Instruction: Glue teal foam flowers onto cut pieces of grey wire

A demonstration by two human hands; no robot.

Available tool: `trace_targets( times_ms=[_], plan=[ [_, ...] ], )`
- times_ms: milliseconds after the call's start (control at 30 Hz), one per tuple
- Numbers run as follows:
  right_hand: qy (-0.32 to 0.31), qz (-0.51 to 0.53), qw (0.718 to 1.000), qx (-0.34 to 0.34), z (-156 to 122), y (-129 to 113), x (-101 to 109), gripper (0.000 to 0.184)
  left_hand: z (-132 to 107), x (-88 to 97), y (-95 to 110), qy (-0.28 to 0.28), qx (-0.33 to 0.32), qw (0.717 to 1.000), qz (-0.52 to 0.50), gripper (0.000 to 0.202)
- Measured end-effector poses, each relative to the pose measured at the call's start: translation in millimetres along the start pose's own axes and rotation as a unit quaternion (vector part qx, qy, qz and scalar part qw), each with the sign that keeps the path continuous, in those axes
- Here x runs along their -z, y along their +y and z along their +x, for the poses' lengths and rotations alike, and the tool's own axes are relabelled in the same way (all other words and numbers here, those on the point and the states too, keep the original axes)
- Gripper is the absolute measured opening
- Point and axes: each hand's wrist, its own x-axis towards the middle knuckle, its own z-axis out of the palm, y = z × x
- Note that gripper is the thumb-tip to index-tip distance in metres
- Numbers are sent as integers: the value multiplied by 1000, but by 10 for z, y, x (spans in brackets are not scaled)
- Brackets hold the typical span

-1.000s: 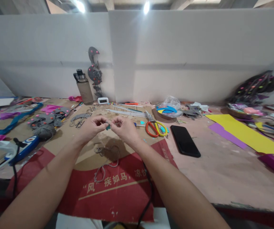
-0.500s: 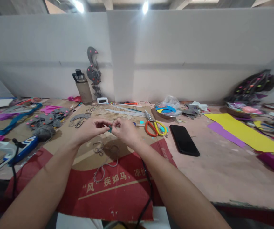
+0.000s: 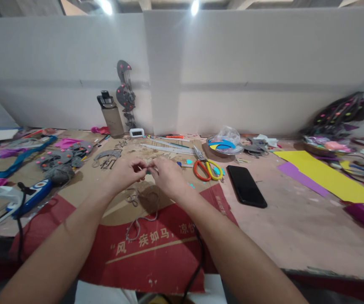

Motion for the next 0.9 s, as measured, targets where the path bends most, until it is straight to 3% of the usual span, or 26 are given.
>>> trace_targets(
  times_ms=[267,400,900],
  plan=[
    [89,96,991,-2,-44,-88,-55,6,-3,36,80,74,107,974,-187,10],
    [115,106,988,-17,-56,-127,-60,9,-3,37,95,77,109,966,-220,10],
    [113,203,968,-96,-19,-103,-145,22,4,-19,109,111,92,952,-269,15]
  ],
)
